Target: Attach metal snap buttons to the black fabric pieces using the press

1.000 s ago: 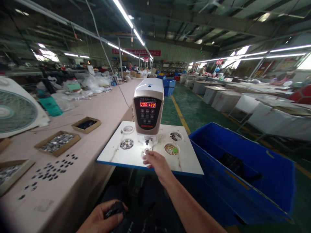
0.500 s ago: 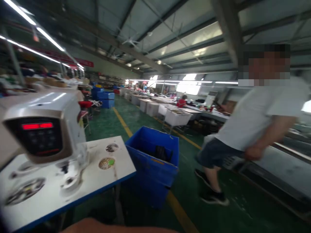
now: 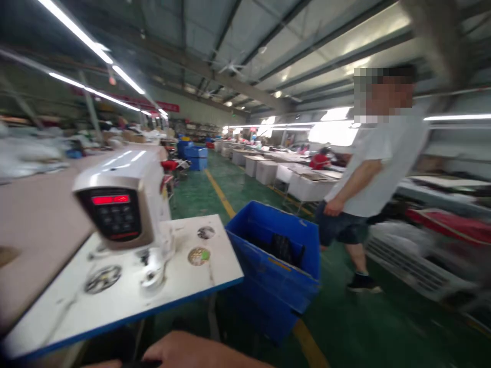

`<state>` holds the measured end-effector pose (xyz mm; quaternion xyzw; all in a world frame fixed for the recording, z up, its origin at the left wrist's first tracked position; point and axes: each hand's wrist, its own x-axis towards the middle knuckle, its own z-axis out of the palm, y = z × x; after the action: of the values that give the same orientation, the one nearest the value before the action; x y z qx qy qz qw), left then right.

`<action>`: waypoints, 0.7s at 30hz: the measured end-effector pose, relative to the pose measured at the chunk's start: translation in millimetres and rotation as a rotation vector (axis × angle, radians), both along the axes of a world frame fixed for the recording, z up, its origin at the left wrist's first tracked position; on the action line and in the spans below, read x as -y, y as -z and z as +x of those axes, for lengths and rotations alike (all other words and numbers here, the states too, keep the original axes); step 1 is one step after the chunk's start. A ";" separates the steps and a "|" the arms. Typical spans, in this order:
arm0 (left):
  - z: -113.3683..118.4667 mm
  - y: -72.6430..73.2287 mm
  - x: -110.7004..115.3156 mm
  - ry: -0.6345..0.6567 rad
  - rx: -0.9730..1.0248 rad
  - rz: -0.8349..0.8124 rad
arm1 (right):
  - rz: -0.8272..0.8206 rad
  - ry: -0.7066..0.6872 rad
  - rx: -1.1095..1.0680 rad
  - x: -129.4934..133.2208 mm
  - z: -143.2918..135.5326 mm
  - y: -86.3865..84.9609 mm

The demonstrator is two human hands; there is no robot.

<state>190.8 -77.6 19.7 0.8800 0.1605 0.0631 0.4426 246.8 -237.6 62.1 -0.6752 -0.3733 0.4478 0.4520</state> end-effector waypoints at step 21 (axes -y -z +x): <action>49.5 -42.1 -109.7 0.240 -0.186 -0.425 | -0.001 0.072 0.177 -85.4 112.5 4.9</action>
<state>240.2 32.1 61.8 0.7819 0.1044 -0.1063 0.6053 359.4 -152.2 57.1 -0.7254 -0.3870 0.3699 0.4328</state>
